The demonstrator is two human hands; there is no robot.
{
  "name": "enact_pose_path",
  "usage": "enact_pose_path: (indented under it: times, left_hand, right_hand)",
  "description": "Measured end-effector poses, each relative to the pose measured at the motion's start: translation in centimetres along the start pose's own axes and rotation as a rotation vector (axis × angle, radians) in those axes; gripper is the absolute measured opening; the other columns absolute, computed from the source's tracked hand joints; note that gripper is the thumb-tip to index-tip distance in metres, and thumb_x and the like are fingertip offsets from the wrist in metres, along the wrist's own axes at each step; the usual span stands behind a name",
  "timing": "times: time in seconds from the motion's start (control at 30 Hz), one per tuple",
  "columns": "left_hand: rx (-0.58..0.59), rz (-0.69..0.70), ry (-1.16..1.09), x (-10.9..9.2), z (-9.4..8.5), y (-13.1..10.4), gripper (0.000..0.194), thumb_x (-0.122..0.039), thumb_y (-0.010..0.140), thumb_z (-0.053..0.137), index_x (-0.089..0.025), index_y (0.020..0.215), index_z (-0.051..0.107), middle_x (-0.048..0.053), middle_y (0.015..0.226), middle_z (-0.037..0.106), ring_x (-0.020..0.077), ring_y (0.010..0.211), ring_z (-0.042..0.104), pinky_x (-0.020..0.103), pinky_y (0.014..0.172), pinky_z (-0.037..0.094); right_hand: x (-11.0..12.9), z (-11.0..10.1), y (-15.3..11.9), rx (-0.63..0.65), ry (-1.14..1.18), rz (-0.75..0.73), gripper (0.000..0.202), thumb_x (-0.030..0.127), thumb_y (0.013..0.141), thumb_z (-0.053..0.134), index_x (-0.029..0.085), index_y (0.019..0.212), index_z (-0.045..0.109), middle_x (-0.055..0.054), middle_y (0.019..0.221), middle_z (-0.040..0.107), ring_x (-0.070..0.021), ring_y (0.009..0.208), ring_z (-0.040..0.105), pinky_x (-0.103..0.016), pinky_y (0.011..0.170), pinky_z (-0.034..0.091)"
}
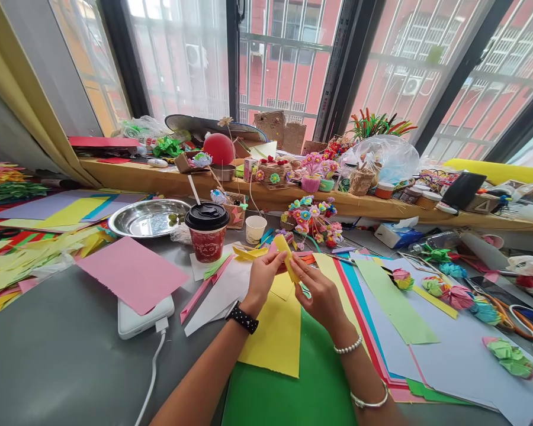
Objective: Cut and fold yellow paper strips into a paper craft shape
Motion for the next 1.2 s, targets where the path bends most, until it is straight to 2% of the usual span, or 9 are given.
enact_pose_path:
  times: [0.1,0.23,0.33,0.4,1.03,1.2]
  left_hand:
    - [0.045,-0.01,0.031,-0.1,0.0,0.1,0.025,-0.034,0.063,0.065,-0.011,0.075,0.067,0.004,0.069,0.067,0.0171,0.066,0.062,0.03,0.069,0.051]
    - [0.208,-0.06,0.154,-0.2,0.8,-0.4,0.027,-0.035,0.063,0.064,-0.012,0.075,0.069,0.005,0.068,0.067,0.0175,0.065,0.062,0.027,0.065,0.051]
    - [0.32,-0.074,0.252,-0.1,1.4,-1.0,0.027,-0.038,0.064,0.062,-0.012,0.069,0.068,0.003,0.066,0.066,0.0165,0.064,0.061,0.024,0.061,0.05]
    - [0.341,-0.072,0.289,0.0,1.6,-1.2,0.027,-0.039,0.065,0.06,-0.013,0.066,0.068,0.002,0.065,0.065,0.0158,0.063,0.061,0.023,0.059,0.05]
    - [0.348,-0.109,0.276,0.3,1.6,-1.2,0.024,-0.036,0.065,0.061,-0.013,0.068,0.068,0.002,0.065,0.065,0.0129,0.061,0.06,0.02,0.058,0.049]
    - [0.255,-0.1,0.268,0.2,1.5,-1.0,0.022,-0.034,0.061,0.065,-0.013,0.066,0.067,0.002,0.062,0.064,0.0139,0.058,0.06,0.023,0.056,0.05]
  right_hand:
    - [-0.1,-0.4,0.1,-0.104,0.232,0.123,0.04,0.024,0.077,0.051,0.023,0.117,0.049,-0.006,0.12,0.051,-0.0218,0.108,0.048,-0.037,0.086,0.044]
    - [-0.9,-0.7,0.1,-0.265,0.539,0.442,0.024,0.032,0.077,0.052,0.02,0.095,0.062,-0.007,0.098,0.064,-0.0214,0.091,0.058,-0.033,0.07,0.051]
    - [-1.5,-0.6,0.1,-0.291,0.622,0.619,0.023,0.036,0.073,0.057,0.017,0.082,0.065,-0.007,0.083,0.067,-0.0208,0.077,0.061,-0.031,0.064,0.05]
    - [-1.6,-0.5,0.1,-0.281,0.648,0.675,0.024,0.038,0.07,0.058,0.016,0.077,0.065,-0.006,0.077,0.067,-0.0202,0.072,0.06,-0.03,0.063,0.049]
    - [-1.8,-0.1,0.1,-0.293,0.854,0.756,0.021,0.036,0.066,0.063,0.015,0.066,0.065,-0.003,0.066,0.064,-0.0164,0.064,0.057,-0.027,0.059,0.045]
    - [-1.8,0.0,0.1,-0.266,0.867,0.76,0.025,0.04,0.067,0.061,0.015,0.069,0.065,-0.005,0.069,0.065,-0.018,0.066,0.058,-0.029,0.06,0.047]
Point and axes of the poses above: each hand's wrist, its own y-axis towards the middle knuckle, its own z-axis out of the palm, x = y × z, the point moved 1 cm from there along y, towards the middle knuckle
